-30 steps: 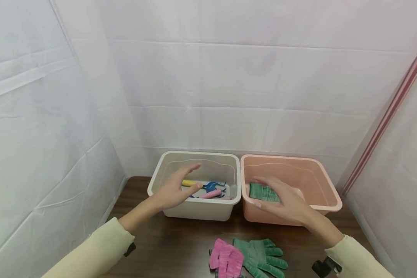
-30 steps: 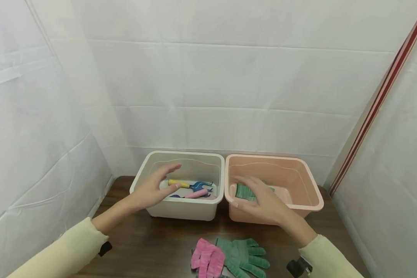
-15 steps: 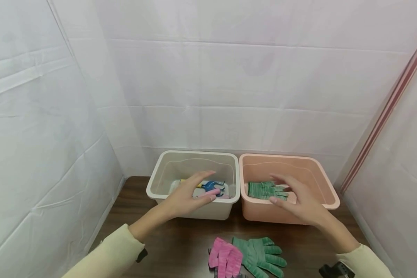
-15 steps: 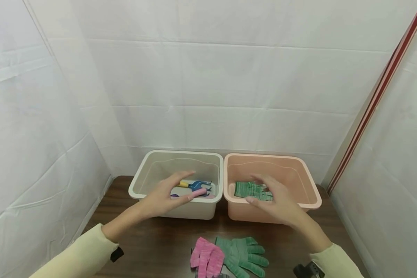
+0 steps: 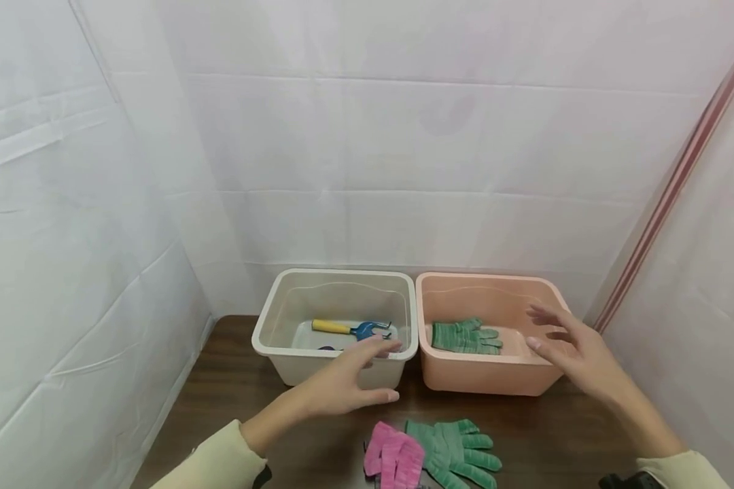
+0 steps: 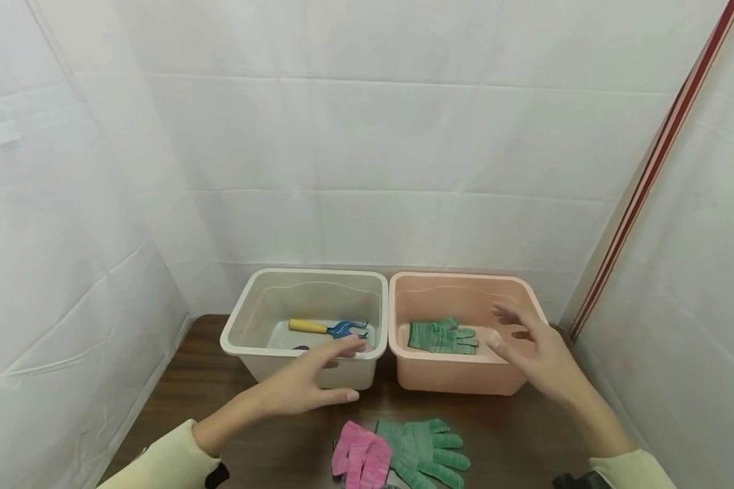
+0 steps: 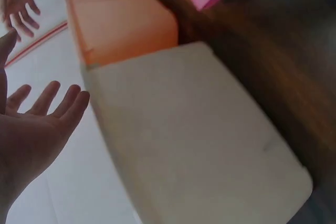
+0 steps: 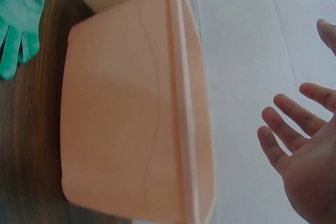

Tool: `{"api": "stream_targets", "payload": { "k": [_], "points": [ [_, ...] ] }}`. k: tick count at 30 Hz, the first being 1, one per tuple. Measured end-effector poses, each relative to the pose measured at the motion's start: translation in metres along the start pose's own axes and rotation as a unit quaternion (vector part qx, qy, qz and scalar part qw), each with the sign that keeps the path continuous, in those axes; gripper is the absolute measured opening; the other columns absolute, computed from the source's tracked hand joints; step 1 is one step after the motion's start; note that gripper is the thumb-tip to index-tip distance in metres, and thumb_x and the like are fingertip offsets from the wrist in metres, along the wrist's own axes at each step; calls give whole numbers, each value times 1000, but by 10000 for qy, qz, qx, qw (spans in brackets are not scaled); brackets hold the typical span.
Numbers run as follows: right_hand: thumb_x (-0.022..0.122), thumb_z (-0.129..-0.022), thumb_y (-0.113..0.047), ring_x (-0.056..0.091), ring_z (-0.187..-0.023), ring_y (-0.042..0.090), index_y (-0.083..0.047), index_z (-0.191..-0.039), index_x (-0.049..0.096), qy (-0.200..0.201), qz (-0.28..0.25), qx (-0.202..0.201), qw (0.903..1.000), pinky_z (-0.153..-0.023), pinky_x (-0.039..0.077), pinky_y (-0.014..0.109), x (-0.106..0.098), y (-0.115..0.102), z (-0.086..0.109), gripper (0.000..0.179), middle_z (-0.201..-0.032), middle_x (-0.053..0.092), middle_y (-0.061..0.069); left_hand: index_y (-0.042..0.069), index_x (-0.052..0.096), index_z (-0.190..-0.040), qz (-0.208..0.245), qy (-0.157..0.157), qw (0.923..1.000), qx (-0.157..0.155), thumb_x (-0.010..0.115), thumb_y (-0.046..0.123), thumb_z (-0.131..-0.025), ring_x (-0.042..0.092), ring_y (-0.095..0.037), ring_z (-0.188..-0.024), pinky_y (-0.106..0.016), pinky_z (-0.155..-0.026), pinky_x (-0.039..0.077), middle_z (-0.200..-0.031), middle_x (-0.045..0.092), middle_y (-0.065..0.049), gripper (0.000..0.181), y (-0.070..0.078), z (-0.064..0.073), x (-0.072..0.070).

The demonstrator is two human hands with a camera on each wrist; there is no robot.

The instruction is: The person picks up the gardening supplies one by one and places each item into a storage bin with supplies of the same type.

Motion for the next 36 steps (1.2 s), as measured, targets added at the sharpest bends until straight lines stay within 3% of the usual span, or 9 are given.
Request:
{"api": "stream_targets", "payload": {
  "k": [8,13,18,22,29,36],
  "points": [
    [72,-103,-16,59,-124,12,-21,-153,55,303,114,27,9995,-96,45,10,-14,27,3,53,-141,64,2,21,51,-155,-241,-545,9966,562,79,39,-98,54,-11,-137,-32,-114,45,-149,57,5,66,-9,5,42],
    [72,-101,-10,59,-116,-2,-7,-152,55,472,96,59,9988,-90,46,7,-26,48,2,54,-137,64,17,24,56,-151,-359,-778,9958,309,78,44,-98,55,-7,-129,-31,-108,50,-142,59,7,62,-22,8,61],
    [70,-103,-13,59,-114,-3,0,-151,54,569,55,308,9979,-88,46,8,-38,70,2,52,-133,66,5,24,60,-148,-554,-892,9944,64,80,40,-96,56,-4,-122,-29,-102,52,-135,61,10,58,-34,12,72],
    [66,-107,-21,56,-118,-5,-4,-155,50,513,111,639,9966,-87,41,8,-48,89,6,53,-137,64,-2,23,63,-144,-564,-894,9944,-57,81,38,-96,57,-3,-120,-29,-102,53,-133,61,11,54,-41,14,82],
    [63,-109,-24,49,-117,-14,-4,-158,45,498,44,934,9944,-86,42,7,-56,115,10,56,-142,61,8,24,65,-142,-575,-960,9931,-339,82,35,-95,59,-9,-122,-30,-105,52,-133,62,8,52,-50,17,94],
    [56,-112,-34,51,-107,-16,9,-157,37,264,-208,1522,9878,-81,51,13,-50,133,13,66,-149,49,33,19,68,-139,-696,-937,9922,-441,83,35,-94,60,-8,-116,-30,-102,52,-129,63,5,51,-58,19,100]
  ]
}}
Point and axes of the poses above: each hand's wrist, its own z-axis away from the middle knuckle, its own x-axis out of the palm, y = z × x, the point moved 4 cm from there along -z, towards the middle knuckle
